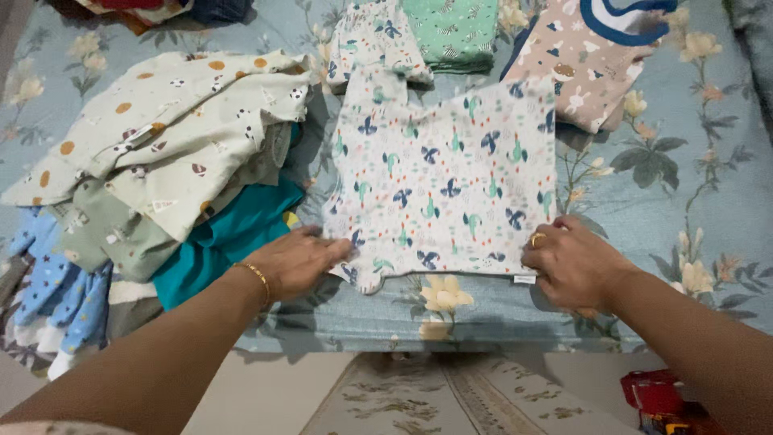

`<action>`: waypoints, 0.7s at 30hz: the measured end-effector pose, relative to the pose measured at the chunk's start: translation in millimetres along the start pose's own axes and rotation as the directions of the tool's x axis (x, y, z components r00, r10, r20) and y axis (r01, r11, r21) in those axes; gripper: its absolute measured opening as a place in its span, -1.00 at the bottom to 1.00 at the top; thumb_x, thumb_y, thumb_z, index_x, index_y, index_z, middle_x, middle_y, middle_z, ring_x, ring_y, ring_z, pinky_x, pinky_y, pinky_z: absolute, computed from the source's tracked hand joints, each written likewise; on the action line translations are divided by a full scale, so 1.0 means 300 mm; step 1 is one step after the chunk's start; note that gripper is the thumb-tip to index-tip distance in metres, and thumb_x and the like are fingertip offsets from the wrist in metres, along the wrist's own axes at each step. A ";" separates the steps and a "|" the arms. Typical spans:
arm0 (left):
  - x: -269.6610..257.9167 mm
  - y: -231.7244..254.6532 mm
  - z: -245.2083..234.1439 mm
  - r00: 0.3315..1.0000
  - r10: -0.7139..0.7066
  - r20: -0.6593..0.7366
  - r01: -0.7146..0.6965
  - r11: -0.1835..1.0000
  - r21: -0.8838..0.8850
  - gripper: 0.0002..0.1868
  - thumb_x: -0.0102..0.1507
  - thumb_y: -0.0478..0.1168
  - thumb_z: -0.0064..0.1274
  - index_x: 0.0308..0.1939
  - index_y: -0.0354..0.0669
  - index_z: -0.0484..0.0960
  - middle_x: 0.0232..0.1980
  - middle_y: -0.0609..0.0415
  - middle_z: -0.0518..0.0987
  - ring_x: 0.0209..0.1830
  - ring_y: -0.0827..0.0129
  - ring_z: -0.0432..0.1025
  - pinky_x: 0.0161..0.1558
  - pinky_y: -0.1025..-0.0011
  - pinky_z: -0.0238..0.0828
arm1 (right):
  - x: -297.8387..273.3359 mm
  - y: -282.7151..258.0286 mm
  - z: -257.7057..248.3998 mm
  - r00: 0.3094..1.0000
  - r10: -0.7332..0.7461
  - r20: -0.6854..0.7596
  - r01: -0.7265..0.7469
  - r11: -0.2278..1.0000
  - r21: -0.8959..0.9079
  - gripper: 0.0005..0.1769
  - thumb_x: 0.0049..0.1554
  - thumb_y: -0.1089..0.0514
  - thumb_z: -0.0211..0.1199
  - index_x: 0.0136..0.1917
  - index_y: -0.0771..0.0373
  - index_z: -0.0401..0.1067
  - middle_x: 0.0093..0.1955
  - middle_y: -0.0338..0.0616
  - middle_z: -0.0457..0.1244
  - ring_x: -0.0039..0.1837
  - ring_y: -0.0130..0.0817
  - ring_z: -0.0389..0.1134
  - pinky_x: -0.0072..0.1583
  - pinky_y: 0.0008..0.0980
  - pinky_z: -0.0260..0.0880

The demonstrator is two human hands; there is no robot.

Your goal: The person folds clothes by picking them up from a pile on a bed, smoothing them out, and folding them into small rectangular shapes.

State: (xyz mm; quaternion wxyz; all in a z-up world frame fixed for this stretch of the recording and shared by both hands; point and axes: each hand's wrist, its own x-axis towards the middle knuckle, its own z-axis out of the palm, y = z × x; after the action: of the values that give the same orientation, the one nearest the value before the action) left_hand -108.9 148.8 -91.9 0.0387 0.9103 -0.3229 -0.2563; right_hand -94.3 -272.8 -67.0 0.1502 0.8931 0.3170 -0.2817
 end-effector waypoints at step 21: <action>0.201 -0.056 0.052 0.746 -0.622 -0.239 0.359 0.677 -0.642 -0.48 0.27 -0.21 0.14 0.29 0.14 0.36 -0.11 -0.20 0.67 -0.02 -0.14 0.55 -0.06 0.00 0.46 | 0.119 0.251 0.190 0.841 0.412 0.350 -0.311 -0.159 0.937 -0.62 0.06 0.19 0.44 -0.01 0.16 0.24 -0.33 -0.19 0.09 -0.29 -0.37 0.09 -0.20 -0.26 0.22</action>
State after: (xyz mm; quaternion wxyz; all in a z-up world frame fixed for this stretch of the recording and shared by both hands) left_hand -67.2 126.8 -136.0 0.3017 0.9436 0.0485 -0.1272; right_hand -45.7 -337.9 -127.1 -0.4679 0.7831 -0.2385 -0.3330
